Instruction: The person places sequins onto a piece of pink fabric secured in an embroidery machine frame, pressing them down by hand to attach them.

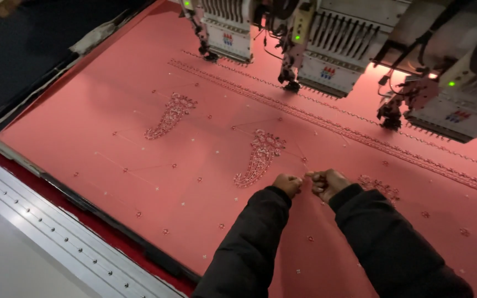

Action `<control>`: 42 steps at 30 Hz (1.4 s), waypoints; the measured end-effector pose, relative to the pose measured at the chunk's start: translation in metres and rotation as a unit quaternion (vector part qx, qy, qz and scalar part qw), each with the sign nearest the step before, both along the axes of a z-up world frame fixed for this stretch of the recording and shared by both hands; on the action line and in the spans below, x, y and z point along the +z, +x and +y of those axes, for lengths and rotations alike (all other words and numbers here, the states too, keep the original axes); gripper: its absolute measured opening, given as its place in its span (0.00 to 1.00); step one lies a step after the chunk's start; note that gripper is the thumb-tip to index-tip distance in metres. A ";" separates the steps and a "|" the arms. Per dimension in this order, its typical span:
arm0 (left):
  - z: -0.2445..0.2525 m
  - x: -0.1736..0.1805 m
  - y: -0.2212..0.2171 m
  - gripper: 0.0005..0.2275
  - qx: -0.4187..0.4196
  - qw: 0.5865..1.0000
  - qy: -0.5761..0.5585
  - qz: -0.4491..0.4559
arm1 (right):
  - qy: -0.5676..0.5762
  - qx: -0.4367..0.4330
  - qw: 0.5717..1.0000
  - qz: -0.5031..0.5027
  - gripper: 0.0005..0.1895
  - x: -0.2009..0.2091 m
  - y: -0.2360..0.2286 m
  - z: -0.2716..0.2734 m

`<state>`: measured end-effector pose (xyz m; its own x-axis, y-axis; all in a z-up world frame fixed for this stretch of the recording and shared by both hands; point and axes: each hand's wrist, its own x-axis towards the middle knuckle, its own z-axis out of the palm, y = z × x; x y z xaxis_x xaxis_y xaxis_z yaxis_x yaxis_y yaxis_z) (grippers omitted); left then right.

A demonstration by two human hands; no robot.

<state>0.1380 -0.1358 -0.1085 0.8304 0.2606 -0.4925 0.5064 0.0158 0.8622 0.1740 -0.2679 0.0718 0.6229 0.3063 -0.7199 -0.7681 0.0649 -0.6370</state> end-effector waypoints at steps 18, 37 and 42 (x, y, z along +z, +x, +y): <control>0.037 0.117 -0.033 0.16 -0.064 0.976 0.207 0.002 | -0.013 0.017 1.000 0.001 0.05 -0.001 0.010 0.049; 0.088 0.070 0.004 0.12 -0.054 0.903 0.380 -0.192 | 0.049 0.125 0.990 0.048 0.12 0.003 -0.007 -0.043; 0.093 0.078 -0.008 0.15 0.019 0.909 0.348 -0.228 | -0.047 0.130 0.980 -0.141 0.07 0.028 0.031 -0.030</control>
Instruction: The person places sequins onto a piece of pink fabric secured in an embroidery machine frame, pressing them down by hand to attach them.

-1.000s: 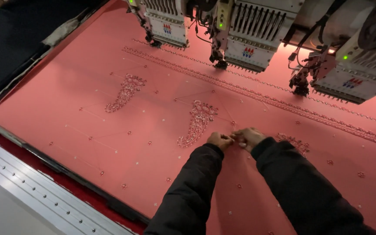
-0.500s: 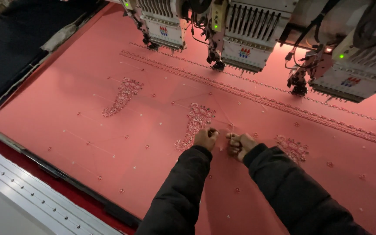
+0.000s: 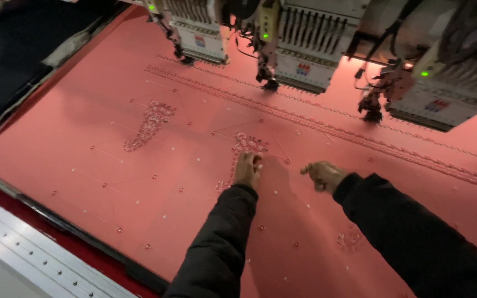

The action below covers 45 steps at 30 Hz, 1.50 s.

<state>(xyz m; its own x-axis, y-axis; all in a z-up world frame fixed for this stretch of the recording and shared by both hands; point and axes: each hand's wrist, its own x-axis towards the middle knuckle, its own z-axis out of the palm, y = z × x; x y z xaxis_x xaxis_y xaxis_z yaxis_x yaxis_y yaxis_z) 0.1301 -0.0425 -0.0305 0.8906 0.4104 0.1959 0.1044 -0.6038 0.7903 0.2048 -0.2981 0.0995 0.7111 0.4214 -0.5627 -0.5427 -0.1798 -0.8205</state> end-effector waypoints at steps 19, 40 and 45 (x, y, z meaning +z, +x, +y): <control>0.009 0.023 -0.047 0.14 0.022 0.997 -0.074 -0.026 | -0.362 0.390 0.611 -0.586 0.17 -0.155 0.082 0.133; 0.036 -0.009 0.008 0.29 0.105 0.932 0.346 -0.022 | -0.332 0.341 0.770 -0.425 0.31 -0.124 0.052 0.151; 0.098 -0.019 0.032 0.17 -0.087 0.878 0.470 -0.033 | -0.172 0.229 0.875 -0.391 0.20 -0.060 0.015 0.137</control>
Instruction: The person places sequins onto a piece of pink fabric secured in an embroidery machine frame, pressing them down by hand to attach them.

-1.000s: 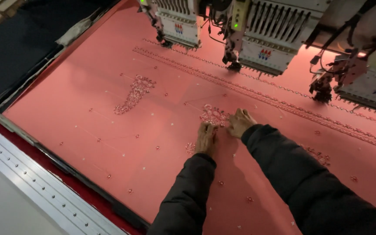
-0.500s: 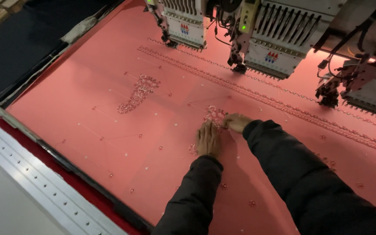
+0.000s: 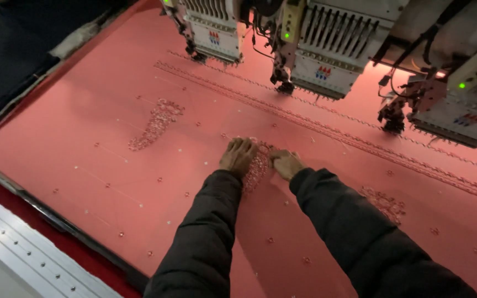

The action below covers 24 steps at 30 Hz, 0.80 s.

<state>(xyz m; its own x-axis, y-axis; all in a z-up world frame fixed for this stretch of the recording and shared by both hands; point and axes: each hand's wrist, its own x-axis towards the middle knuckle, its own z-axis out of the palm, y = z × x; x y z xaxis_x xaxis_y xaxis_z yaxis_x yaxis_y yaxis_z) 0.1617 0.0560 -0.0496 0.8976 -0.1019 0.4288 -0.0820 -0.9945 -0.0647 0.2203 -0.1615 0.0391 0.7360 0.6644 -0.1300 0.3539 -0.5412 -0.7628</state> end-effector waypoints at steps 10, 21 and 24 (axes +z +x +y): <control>-0.028 0.044 -0.032 0.25 -0.009 0.999 0.010 0.047 | -0.212 -0.075 0.973 -0.047 0.10 -0.023 0.006 0.000; -0.088 0.117 -0.072 0.14 -0.006 0.939 -0.173 0.297 | -0.087 0.025 0.995 0.051 0.12 0.047 -0.057 -0.058; -0.093 0.086 -0.057 0.18 -0.029 0.931 -0.174 0.320 | 0.040 -0.055 0.986 0.149 0.20 -0.005 -0.032 -0.078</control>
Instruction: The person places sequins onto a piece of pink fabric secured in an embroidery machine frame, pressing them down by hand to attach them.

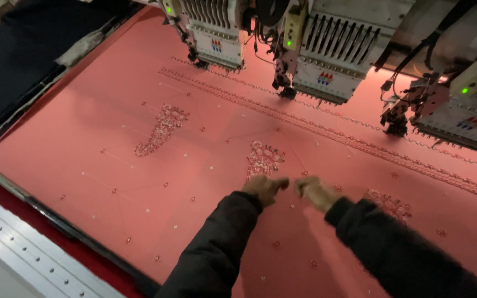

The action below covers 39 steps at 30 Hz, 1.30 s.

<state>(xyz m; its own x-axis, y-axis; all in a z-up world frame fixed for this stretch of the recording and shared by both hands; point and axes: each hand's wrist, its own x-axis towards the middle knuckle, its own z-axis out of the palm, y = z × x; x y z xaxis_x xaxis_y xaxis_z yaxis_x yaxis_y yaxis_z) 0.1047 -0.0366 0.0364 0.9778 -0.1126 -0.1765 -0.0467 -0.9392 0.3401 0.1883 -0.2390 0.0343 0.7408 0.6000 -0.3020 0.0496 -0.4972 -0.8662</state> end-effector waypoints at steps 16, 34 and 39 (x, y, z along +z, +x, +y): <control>0.040 -0.015 0.078 0.13 0.219 0.924 -0.265 -0.167 | -0.251 -0.002 0.952 -0.175 0.18 -0.013 0.100 0.073; 0.027 -0.031 0.142 0.26 -0.090 0.981 0.058 -0.164 | -0.114 -0.070 0.984 0.122 0.13 0.021 0.099 0.062; 0.038 -0.057 0.163 0.16 -0.164 0.958 0.057 -0.228 | 0.013 -0.166 0.949 0.269 0.08 0.023 0.098 0.055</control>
